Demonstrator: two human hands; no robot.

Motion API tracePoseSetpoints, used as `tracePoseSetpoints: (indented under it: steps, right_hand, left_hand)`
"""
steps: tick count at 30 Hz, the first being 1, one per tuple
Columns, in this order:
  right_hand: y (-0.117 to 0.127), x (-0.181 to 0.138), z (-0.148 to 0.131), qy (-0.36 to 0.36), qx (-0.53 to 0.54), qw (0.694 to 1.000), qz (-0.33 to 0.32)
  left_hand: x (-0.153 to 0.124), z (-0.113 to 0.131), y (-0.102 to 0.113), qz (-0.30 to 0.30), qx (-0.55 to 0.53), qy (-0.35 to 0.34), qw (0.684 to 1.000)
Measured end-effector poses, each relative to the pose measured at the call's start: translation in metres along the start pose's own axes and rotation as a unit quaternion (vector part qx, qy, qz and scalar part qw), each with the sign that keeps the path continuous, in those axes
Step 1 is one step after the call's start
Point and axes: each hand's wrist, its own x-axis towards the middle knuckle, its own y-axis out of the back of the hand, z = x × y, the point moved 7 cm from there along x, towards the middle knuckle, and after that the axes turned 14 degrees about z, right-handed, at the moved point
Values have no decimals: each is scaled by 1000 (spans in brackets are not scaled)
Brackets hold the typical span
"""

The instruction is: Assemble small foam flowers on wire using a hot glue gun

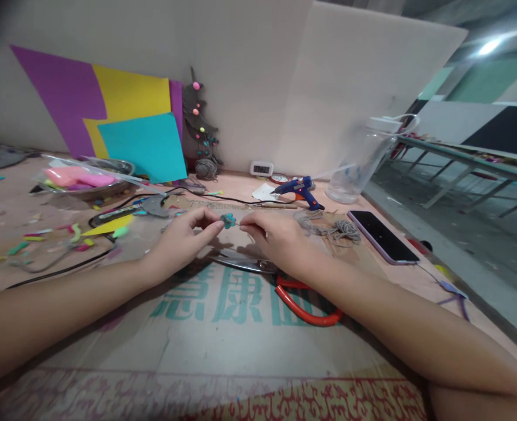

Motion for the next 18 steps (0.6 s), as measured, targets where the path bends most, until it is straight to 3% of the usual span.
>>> tracePoseSetpoints:
  steps: [5, 13, 18]
  right_hand:
    - [1, -2, -12, 74, -11, 997, -4]
    - [-2, -6, -8, 49, -10, 999, 4]
    - [0, -5, -13, 81, -11, 997, 1]
  left_hand:
    - [-1, 0, -5, -29, 6, -9, 1000]
    - [-3, 0, -8, -51, -2, 2, 999]
    - [-2, -3, -9, -51, 2, -4, 999]
